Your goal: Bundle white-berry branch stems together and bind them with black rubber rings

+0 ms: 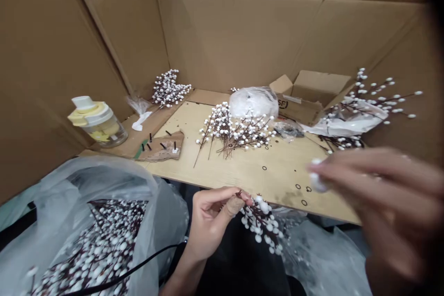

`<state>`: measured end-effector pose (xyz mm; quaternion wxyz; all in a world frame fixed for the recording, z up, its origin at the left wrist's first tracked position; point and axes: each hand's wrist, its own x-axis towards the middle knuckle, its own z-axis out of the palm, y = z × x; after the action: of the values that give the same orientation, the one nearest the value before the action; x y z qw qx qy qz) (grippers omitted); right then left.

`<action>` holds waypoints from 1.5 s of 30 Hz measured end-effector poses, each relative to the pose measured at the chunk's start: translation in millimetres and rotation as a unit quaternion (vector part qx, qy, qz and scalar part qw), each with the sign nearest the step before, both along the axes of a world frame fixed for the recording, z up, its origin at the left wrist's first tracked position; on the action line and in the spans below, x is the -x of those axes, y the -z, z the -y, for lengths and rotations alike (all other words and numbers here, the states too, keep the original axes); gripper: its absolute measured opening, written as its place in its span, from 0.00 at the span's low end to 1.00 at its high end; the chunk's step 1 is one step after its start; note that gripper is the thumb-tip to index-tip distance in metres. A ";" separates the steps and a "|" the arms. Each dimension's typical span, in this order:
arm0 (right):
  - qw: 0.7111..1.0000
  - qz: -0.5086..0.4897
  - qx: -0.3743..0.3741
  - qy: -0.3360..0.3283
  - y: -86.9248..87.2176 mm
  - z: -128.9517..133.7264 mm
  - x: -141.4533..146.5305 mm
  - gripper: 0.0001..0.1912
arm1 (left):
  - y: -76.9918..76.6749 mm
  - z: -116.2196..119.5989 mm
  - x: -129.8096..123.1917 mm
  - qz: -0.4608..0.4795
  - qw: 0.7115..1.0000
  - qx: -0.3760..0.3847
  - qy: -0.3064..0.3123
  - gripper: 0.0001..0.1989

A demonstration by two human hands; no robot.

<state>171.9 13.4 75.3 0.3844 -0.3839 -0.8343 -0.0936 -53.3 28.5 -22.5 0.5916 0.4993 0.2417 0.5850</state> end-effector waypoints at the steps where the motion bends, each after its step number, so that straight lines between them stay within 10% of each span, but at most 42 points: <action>1: 0.999 0.034 0.027 -0.001 6.4 10.5 4.1 0.19 | -1.2 0.9 -2.9 -0.011 1.000 -0.005 -0.001 0.08; 5: 0.990 -0.054 0.113 -0.066 39.1 28.5 28.7 0.21 | -4.4 5.5 -14.8 -0.032 0.999 -0.017 -0.008 0.07; 11: 0.988 -0.150 0.028 -0.012 69.4 41.6 37.0 0.16 | -6.7 11.8 -30.7 -0.040 0.999 -0.029 -0.009 0.07; 45: 0.990 -0.134 -0.017 0.044 87.8 40.1 52.2 0.13 | -8.5 7.3 -38.5 -0.006 1.000 -0.021 0.020 0.10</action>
<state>119.7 -26.7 -12.5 0.4945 -0.4228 -0.7560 -0.0726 -14.7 21.2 -14.0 0.5907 0.5203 0.2229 0.5751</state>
